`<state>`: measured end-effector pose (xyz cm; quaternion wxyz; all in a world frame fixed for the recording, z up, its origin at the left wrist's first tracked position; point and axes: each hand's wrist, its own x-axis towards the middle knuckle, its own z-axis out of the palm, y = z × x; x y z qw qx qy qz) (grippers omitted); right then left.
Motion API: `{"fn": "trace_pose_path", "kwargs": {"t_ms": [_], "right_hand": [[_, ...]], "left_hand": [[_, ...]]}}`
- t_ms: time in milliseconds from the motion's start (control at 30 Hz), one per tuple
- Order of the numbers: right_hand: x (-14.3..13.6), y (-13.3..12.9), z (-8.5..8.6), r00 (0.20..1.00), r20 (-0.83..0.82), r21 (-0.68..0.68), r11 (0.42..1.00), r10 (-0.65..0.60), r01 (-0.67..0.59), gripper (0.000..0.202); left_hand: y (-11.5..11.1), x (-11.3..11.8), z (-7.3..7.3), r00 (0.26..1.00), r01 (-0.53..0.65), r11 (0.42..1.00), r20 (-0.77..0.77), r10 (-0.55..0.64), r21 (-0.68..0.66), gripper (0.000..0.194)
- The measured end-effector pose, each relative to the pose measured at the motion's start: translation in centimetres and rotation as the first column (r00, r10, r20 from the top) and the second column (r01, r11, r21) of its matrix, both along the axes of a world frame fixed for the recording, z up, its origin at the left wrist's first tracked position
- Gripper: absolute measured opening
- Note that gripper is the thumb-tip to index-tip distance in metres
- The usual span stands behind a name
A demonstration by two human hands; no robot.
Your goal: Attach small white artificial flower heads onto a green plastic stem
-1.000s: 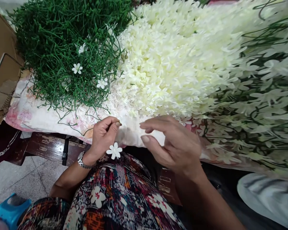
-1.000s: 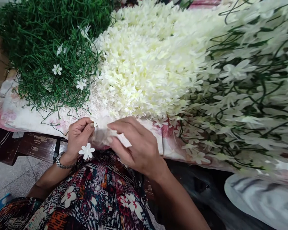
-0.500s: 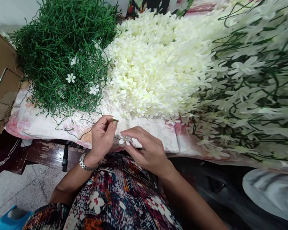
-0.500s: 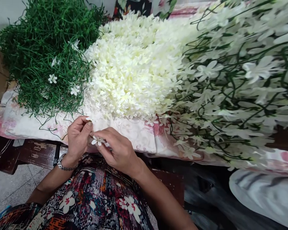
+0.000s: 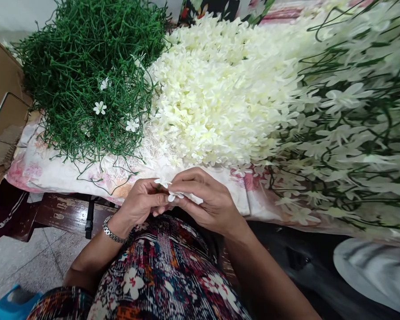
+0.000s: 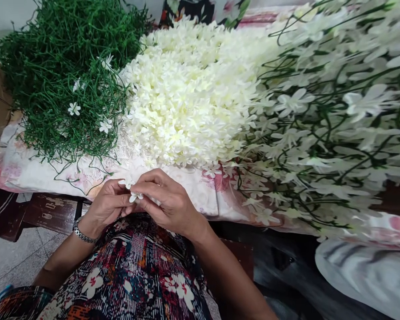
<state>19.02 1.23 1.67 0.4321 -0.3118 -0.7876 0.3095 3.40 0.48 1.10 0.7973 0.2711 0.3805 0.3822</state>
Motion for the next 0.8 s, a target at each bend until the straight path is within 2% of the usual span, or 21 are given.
{"fn": "trace_pose_path", "kwargs": {"t_ms": [67,167,267,400,567,700,800], "right_hand": [[0.0,0.0,0.0,1.0,0.007,0.004,1.0,0.014,-0.014,0.028],[0.1,0.0,0.4,0.999,0.044,-0.007,1.0,0.01,-0.01,0.031],[0.6,-0.1,1.0,0.996,0.077,-0.007,0.999,-0.04,0.041,0.034],[0.8,-0.2,1.6,0.991,0.109,0.025,0.997,-0.077,0.074,0.027],[0.4,-0.2,1.3,0.977,0.192,0.058,0.995,-0.094,0.084,0.017],[0.3,-0.2,1.0,0.962,0.254,0.093,0.993,-0.096,0.074,0.014],[0.2,-0.1,0.8,0.951,0.297,0.102,0.993,-0.09,0.062,0.013]], "left_hand": [[-0.2,0.0,0.0,1.0,-0.018,1.0,-0.014,0.018,-0.019,0.019],[-0.4,0.0,-0.1,0.989,-0.112,0.994,-0.102,0.11,-0.015,0.022],[-0.6,-0.1,-0.4,0.967,-0.153,0.981,-0.189,0.173,0.116,0.025],[-0.6,-0.2,-0.5,0.937,-0.113,0.931,-0.276,0.216,0.346,0.021],[-0.5,-0.2,0.0,0.847,0.001,0.844,-0.45,0.285,0.537,0.018],[-0.5,-0.1,0.0,0.813,0.074,0.762,-0.481,0.327,0.643,0.02],[-0.4,-0.1,-0.3,0.8,0.087,0.734,-0.486,0.352,0.674,0.018]]}}
